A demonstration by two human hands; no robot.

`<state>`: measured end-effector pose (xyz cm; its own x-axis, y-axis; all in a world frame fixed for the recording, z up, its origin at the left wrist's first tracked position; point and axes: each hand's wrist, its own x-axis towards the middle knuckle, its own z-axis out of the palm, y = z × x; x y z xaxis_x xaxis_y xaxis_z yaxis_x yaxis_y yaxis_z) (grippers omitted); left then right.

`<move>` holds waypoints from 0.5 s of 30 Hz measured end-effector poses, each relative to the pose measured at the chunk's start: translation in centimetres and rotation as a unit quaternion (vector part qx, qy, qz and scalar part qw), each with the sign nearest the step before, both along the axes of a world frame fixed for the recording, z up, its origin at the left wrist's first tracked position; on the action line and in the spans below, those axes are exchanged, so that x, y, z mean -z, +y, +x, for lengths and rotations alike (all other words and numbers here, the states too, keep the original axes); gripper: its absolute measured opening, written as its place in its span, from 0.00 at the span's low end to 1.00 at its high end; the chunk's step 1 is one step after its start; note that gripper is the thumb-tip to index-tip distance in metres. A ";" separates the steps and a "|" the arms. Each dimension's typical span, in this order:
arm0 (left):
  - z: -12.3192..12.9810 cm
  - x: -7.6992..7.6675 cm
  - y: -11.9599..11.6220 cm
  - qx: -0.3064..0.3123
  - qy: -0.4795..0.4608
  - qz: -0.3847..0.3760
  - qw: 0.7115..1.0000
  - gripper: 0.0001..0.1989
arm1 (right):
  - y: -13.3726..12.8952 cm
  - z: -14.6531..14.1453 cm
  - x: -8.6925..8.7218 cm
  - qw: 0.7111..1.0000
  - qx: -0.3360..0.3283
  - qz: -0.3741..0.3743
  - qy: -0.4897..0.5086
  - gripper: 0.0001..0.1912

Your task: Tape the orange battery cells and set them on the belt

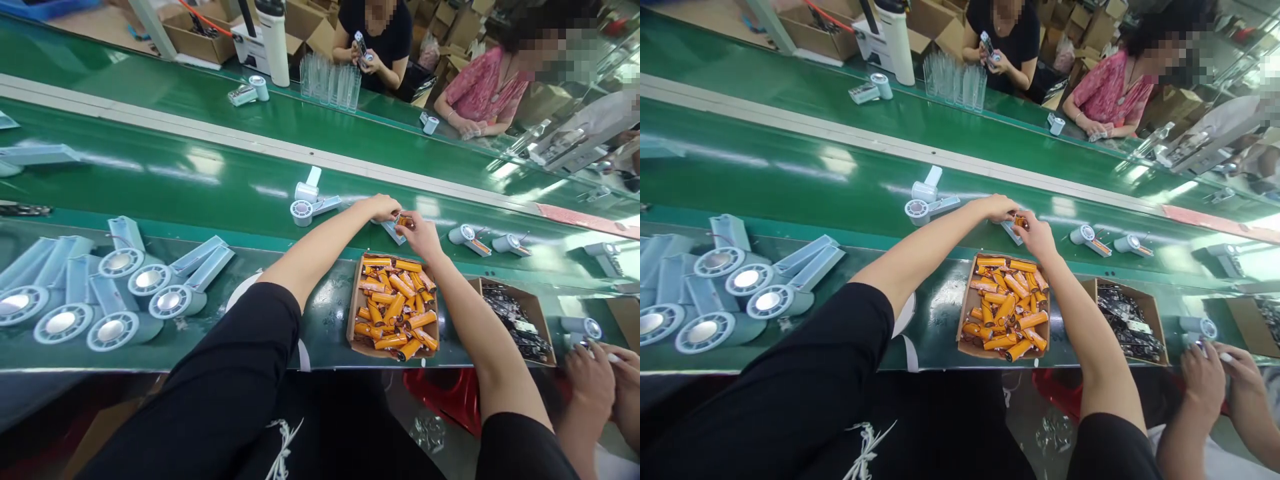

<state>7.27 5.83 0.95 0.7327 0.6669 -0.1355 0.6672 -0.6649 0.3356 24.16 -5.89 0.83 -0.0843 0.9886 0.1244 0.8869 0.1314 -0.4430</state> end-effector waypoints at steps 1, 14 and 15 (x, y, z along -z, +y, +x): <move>0.2 0.0 -0.1 -0.002 -0.003 0.000 1.000 0.14 | 0.0 0.0 0.0 0.999 -0.002 -0.004 -0.033 0.21; 2.3 0.3 -2.8 -0.104 -0.062 -0.005 0.993 0.15 | -0.3 0.2 -1.5 0.969 0.001 -0.112 -0.219 0.23; 2.3 0.2 -3.0 -0.110 -0.066 -0.010 0.992 0.15 | -0.1 0.1 -1.5 0.971 0.003 -0.116 -0.210 0.23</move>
